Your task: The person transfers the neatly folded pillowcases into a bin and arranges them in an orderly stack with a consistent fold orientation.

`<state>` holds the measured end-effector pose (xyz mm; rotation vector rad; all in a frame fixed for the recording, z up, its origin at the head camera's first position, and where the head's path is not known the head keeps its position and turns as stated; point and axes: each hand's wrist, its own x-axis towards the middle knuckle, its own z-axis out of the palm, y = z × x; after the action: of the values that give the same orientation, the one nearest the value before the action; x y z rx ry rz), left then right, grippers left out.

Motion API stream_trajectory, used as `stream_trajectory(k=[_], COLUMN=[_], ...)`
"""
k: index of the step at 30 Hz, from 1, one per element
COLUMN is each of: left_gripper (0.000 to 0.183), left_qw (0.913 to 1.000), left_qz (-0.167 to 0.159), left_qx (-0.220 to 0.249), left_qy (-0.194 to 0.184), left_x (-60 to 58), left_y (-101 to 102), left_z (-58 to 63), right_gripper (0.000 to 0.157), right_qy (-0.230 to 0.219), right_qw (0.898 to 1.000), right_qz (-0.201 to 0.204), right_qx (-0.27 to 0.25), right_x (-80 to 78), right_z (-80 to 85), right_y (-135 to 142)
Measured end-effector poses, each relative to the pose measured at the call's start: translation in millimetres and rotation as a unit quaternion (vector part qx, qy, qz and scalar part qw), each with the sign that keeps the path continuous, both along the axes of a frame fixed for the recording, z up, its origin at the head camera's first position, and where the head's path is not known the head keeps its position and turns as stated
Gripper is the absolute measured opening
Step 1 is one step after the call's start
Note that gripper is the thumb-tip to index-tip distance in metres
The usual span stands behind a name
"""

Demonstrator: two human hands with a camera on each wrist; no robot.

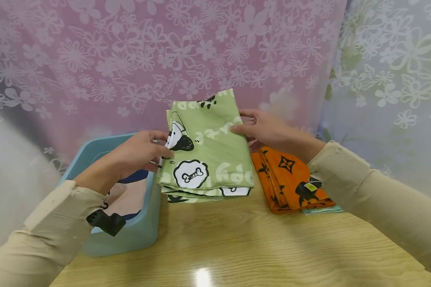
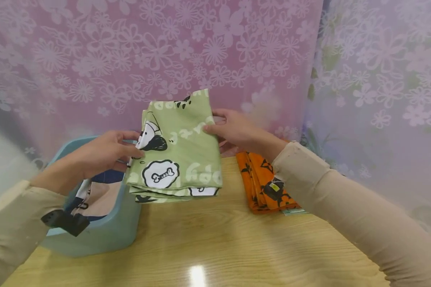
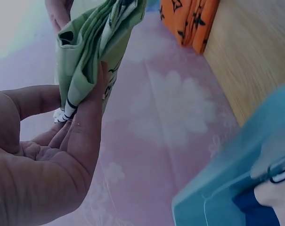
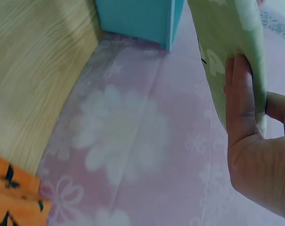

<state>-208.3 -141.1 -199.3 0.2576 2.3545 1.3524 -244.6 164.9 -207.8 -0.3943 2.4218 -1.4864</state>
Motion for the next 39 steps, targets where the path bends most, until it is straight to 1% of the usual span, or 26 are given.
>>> stream_trajectory(k=[3, 7, 12, 16, 20, 23, 27, 29, 34, 39], left_gripper=[0.07, 0.072, 0.074, 0.076, 0.077, 0.078, 0.076, 0.073, 0.073, 0.079], left_qw=[1.0, 0.9999, 0.9995, 0.999, 0.9984, 0.9978, 0.9965, 0.9953, 0.9923, 0.9905], left_qz=[0.002, -0.001, 0.003, 0.007, 0.012, 0.008, 0.012, 0.019, 0.031, 0.037], left_qx=[-0.002, -0.01, -0.03, -0.036, -0.038, -0.047, -0.048, -0.048, -0.048, -0.057], left_qy=[0.002, -0.003, -0.009, -0.026, -0.039, -0.046, -0.067, -0.082, -0.11, -0.119], left_x=[-4.3, -10.9, -16.0, -17.7, -20.4, -22.4, -24.1, -24.6, -24.4, -21.4], left_y=[-13.9, -37.0, -60.2, -74.8, -88.5, -99.7, -113.7, -119.5, -133.3, -148.8], left_z=[-0.7, -3.3, -5.1, -9.3, -14.4, -18.5, -23.6, -25.7, -30.9, -35.0], right_gripper=[0.067, 0.056, 0.054, 0.055, 0.053, 0.052, 0.054, 0.055, 0.054, 0.052], right_qy=[-0.016, -0.033, -0.044, -0.066, -0.075, -0.079, -0.095, -0.1, -0.09, -0.105], right_qw=[1.0, 0.997, 0.99, 0.986, 0.984, 0.983, 0.983, 0.983, 0.985, 0.98], right_qz=[0.002, 0.018, 0.047, 0.041, 0.04, 0.041, 0.031, 0.026, 0.022, 0.022], right_qx=[-0.016, -0.063, -0.124, -0.145, -0.154, -0.157, -0.154, -0.15, -0.147, -0.166], right_x=[-3.0, -11.8, -19.9, -21.8, -25.3, -27.9, -28.5, -27.7, -25.9, -26.5], right_z=[-0.4, -5.6, -14.6, -20.7, -29.6, -38.2, -49.0, -52.5, -55.1, -56.5], right_y=[-12.2, -32.9, -58.6, -75.2, -90.5, -102.5, -118.2, -125.7, -142.9, -157.1])
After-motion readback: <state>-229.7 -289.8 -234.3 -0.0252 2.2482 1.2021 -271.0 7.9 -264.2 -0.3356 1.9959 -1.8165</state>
